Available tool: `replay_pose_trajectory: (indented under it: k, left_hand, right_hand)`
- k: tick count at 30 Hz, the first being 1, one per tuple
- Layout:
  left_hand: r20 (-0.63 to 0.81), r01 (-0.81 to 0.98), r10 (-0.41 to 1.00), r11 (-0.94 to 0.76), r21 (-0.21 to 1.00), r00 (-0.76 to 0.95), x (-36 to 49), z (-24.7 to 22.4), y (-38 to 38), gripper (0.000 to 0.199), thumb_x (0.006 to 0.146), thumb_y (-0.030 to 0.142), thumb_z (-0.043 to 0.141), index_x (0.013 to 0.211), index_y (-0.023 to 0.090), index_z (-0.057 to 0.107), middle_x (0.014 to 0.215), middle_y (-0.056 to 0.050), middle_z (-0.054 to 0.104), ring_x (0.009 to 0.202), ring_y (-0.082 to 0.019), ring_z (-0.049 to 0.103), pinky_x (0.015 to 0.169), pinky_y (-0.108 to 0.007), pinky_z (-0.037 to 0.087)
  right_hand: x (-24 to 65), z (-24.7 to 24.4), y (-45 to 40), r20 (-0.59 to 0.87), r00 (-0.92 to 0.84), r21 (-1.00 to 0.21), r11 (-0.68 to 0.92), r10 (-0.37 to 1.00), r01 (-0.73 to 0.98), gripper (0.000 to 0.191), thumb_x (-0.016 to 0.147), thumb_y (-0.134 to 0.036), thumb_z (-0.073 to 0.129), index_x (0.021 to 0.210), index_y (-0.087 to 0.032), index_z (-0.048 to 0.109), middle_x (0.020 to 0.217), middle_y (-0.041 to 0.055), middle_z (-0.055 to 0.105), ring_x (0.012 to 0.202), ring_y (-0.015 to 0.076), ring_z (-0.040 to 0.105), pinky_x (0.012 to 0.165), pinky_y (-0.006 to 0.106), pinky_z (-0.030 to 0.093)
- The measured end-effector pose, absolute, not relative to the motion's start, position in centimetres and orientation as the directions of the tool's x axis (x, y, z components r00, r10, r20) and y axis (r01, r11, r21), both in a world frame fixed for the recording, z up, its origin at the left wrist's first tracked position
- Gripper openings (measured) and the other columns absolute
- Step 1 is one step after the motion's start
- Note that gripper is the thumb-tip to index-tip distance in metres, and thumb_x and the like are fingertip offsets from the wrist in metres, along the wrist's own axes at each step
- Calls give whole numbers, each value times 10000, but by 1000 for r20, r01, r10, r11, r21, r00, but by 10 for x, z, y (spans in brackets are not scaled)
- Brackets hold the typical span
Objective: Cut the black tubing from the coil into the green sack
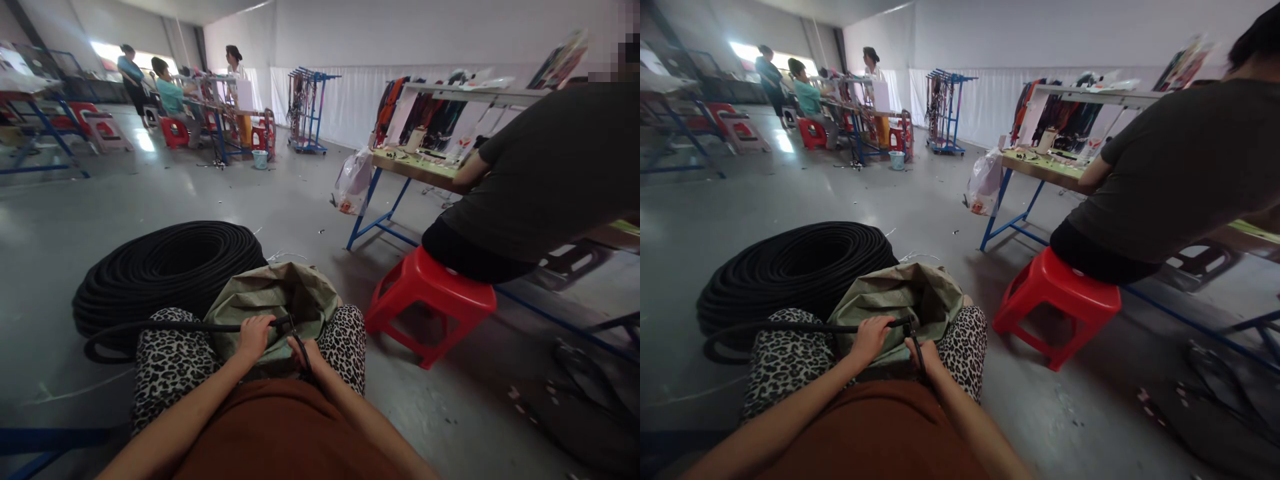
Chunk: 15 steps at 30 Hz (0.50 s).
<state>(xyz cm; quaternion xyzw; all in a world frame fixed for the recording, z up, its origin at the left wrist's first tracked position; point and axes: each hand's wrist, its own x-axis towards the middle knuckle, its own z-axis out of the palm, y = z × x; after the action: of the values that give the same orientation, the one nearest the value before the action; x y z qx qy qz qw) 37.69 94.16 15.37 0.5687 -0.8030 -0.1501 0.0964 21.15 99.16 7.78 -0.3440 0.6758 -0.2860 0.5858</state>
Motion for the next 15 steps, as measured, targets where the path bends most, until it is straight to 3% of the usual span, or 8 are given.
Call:
replay_pose_trajectory:
  k: [15]
  left_hand:
    - [-16,-896,-935,335,290,-355,385,143,941,400,886,155,440,1211,288,632,1141,-52,681,1041,-199,573,897,-350,369]
  right_hand:
    - [213,79,991,-550,-134,-802,566,-824,-191,471,900,-432,528,505,-177,491,409,-17,451,336,103,436,369,208,342]
